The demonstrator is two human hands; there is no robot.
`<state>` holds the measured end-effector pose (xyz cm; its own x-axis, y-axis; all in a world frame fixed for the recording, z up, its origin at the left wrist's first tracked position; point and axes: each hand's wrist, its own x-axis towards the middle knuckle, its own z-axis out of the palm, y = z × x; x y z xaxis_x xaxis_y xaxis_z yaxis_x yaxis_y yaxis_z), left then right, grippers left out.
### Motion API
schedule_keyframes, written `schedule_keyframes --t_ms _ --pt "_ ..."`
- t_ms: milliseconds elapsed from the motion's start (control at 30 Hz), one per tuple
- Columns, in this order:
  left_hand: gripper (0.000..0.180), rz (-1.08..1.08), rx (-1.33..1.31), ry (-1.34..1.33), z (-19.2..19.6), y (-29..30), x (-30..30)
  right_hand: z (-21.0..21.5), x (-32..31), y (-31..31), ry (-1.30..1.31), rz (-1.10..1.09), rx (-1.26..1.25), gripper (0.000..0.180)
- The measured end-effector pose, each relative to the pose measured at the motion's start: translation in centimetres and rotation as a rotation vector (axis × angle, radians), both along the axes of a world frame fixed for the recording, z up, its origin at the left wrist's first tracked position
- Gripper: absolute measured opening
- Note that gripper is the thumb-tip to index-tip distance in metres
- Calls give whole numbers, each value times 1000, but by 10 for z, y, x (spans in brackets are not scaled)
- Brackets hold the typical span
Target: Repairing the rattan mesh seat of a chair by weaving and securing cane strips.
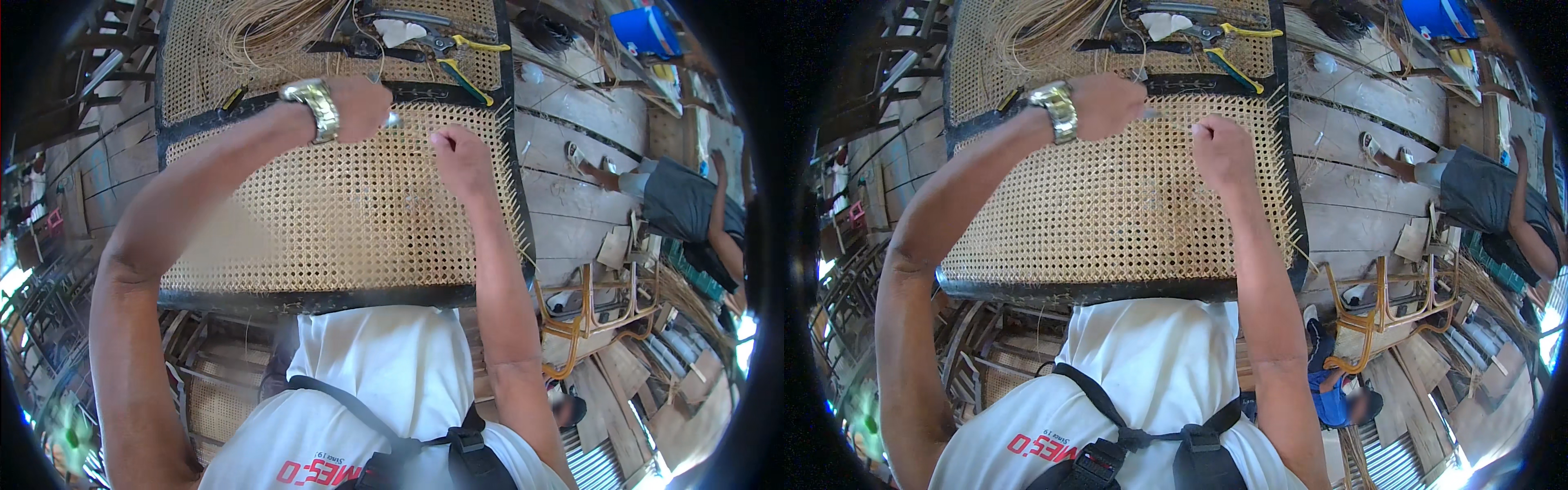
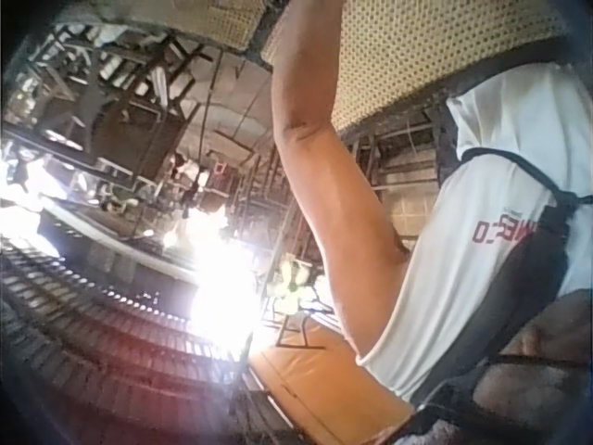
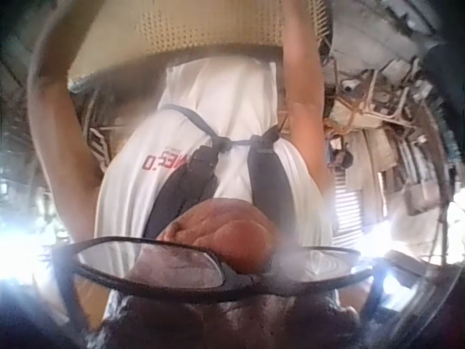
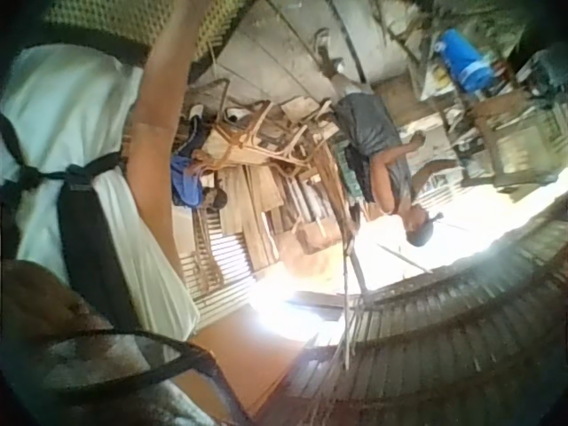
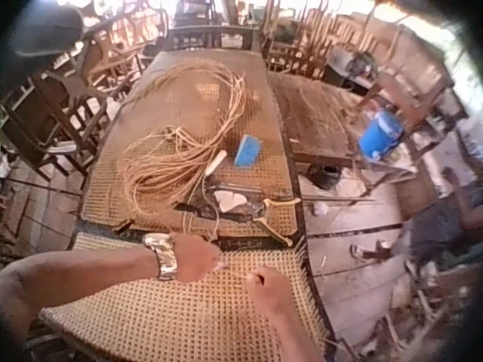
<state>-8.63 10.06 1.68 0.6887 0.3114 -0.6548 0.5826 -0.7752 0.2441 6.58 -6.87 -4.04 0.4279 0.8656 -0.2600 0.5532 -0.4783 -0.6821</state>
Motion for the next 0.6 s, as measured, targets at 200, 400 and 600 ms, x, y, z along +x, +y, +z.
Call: schedule_keyframes --t_ms 200,400,600 --pt "23 -87 16 75 -15 -26 16 6 -4 -2 62 -41 -126 23" --pt "19 -203 111 103 -4 -31 36 10 -7 -2 27 -81 -81 23" --pt "26 29 -29 -20 -42 -44 20 8 -7 6 32 -31 -247 22"
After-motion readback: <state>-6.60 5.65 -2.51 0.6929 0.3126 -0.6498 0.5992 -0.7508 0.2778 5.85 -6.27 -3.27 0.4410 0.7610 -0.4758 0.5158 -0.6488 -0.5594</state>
